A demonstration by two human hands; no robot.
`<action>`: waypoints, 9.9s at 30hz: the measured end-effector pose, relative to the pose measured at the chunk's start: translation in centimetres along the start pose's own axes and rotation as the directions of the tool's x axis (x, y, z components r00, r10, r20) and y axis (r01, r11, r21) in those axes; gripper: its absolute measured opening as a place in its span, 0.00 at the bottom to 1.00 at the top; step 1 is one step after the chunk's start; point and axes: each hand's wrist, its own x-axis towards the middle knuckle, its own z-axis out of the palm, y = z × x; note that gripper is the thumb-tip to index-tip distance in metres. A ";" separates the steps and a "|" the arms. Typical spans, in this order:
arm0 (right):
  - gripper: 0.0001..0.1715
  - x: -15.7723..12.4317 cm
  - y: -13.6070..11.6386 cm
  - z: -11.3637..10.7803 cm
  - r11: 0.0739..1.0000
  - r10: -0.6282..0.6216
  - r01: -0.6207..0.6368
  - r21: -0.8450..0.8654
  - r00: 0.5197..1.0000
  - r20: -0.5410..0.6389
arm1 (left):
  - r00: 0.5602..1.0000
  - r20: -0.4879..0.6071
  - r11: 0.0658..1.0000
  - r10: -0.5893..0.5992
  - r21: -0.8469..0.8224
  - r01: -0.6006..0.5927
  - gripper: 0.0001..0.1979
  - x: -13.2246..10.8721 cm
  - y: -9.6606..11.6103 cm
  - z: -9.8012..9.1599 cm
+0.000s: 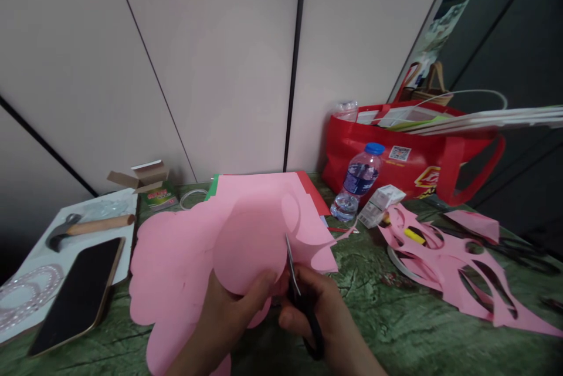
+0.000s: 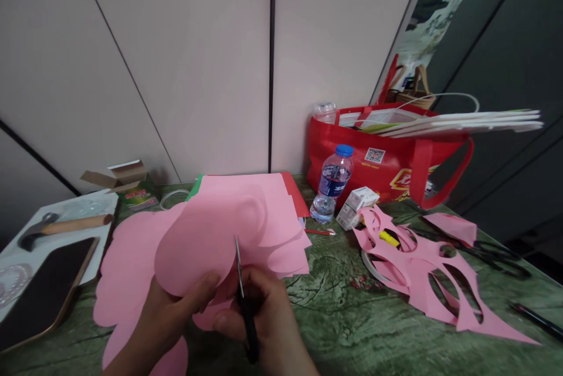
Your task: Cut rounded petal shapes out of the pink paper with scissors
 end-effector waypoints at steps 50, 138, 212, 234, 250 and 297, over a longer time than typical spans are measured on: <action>0.29 -0.1 -0.5 0.0 0.995 0.093 -0.094 -0.036 0.995 -0.032 | 0.994 -0.095 0.993 -0.048 0.106 0.058 0.13 -0.5 0.3 0.1; 0.23 -0.2 -0.1 0.0 0.999 0.047 -0.047 0.012 0.999 -0.028 | 0.998 -0.057 0.999 0.002 -0.053 -0.005 0.05 -0.3 0.8 0.2; 0.22 -0.3 -0.7 0.1 0.996 0.092 -0.092 0.000 0.995 -0.022 | 1.000 -0.008 1.000 -0.013 0.019 0.013 0.11 0.1 0.6 -0.1; 0.22 -0.2 0.1 -0.2 0.999 0.039 -0.039 0.016 0.999 0.011 | 1.000 -0.011 1.000 -0.020 0.023 0.021 0.08 0.1 0.5 -0.2; 0.20 -0.1 -0.2 -0.2 0.999 0.041 -0.041 -0.018 0.999 0.005 | 1.000 -0.015 1.000 -0.010 0.011 0.010 0.12 0.3 0.5 -0.3; 0.22 -0.4 -0.5 -0.2 0.989 0.131 -0.133 -0.071 0.991 -0.032 | 0.998 -0.040 0.998 -0.048 0.050 0.050 0.07 -0.1 0.6 0.2</action>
